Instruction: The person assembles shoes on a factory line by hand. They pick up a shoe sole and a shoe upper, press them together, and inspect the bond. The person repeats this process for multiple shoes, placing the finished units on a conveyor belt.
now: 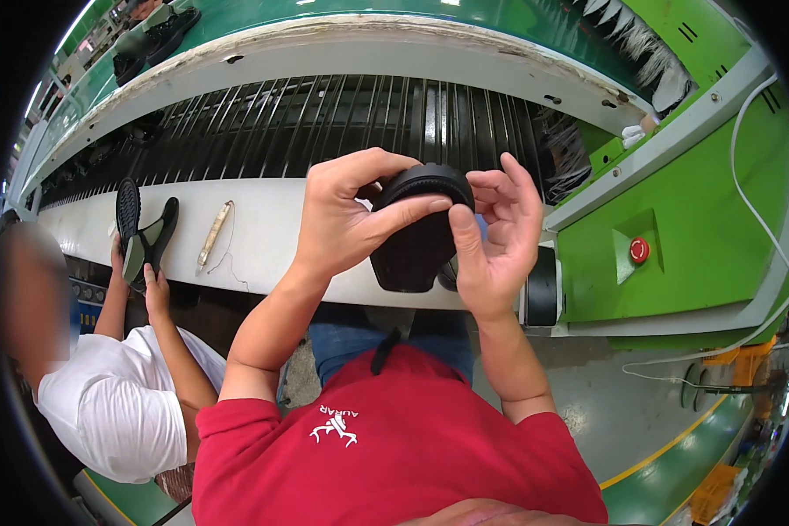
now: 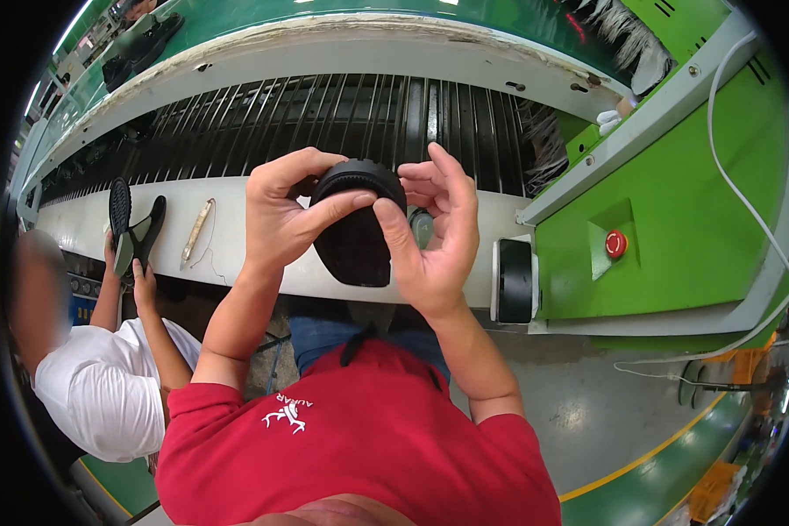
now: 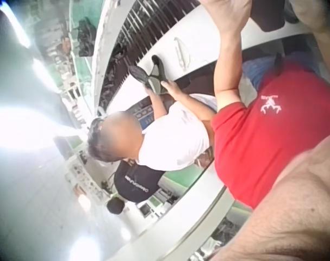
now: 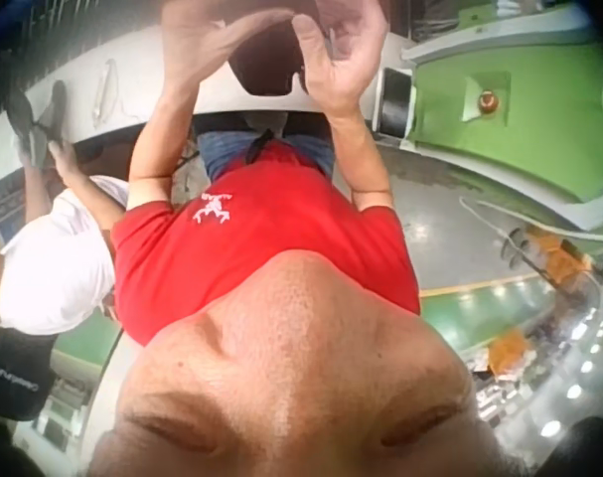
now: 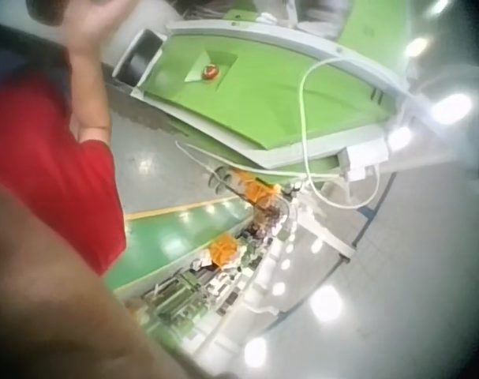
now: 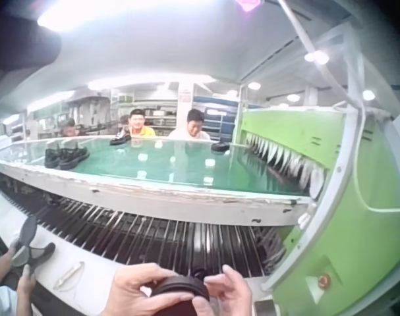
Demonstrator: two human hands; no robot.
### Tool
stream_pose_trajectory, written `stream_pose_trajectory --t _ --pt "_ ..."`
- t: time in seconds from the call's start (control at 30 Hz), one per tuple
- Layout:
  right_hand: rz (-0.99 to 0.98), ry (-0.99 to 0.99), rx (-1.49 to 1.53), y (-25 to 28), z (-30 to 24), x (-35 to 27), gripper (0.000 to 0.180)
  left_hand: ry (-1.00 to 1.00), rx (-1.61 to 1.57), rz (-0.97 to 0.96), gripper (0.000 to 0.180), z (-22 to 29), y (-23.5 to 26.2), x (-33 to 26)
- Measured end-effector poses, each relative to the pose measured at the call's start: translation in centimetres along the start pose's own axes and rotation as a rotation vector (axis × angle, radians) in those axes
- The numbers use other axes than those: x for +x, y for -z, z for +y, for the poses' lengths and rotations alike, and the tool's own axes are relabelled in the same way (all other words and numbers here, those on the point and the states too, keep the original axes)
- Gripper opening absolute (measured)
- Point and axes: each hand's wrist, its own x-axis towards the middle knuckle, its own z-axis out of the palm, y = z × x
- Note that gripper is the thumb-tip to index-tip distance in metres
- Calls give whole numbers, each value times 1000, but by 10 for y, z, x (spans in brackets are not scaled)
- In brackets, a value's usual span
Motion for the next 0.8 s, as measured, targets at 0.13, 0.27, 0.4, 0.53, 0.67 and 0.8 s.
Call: stream_pose_trajectory --t 0.13,0.27,0.4,0.53,0.67,0.8 --pt "12 -62 107 -3 -2 4 54 44 -7 22 29 6 4 -2" --pt "-20 -104 46 0 -1 7 33 73 -85 12 26 -4 3 -2" --pt "-16 -336 241 0 2 10 28 186 -194 -15 24 -10 5 0" --pt "9 -463 468 2 26 7 28 320 -585 3 20 -48 -13 -1" --pt "-9 -446 350 7 42 -1 31 335 -423 1 21 -66 -21 -3" --pt "-28 -331 -161 23 56 -4 59 357 -309 32 26 -85 -18 -7"
